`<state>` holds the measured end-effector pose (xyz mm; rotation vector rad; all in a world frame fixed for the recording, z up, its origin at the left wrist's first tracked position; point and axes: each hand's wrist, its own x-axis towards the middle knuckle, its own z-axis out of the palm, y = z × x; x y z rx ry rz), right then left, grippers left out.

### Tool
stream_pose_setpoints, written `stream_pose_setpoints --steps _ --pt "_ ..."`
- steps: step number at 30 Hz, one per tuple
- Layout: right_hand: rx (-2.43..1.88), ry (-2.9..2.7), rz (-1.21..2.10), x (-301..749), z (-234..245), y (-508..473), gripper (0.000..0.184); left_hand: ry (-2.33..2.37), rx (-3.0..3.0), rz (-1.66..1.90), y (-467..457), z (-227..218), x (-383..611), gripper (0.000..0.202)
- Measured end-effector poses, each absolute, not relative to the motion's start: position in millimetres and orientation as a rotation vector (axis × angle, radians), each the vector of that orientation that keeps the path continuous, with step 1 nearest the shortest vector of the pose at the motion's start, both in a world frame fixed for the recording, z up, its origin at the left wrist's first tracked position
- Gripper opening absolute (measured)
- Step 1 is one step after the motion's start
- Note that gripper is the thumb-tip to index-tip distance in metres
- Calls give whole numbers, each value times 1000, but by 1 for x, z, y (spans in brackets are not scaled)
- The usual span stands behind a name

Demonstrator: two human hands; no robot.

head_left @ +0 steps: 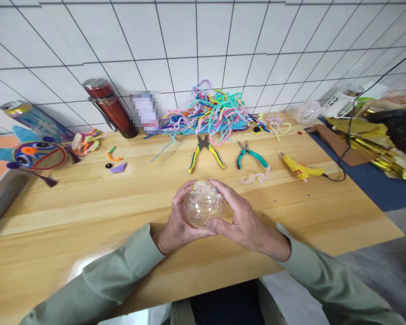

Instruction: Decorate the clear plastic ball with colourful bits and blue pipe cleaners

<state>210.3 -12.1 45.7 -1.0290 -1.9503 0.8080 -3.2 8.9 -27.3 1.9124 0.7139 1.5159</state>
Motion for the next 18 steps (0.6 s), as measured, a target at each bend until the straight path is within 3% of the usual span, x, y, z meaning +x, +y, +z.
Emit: stream_pose_setpoints --steps 4,9,18 --pt "-1046 -2047 686 219 47 -9 82 714 1947 1461 12 -27 -3 115" --pt "-1123 -2150 594 227 49 -6 92 727 2123 1303 19 -20 -12 122" --pt "-977 -2283 547 234 38 2 85 624 2160 1211 20 -9 -7 100"
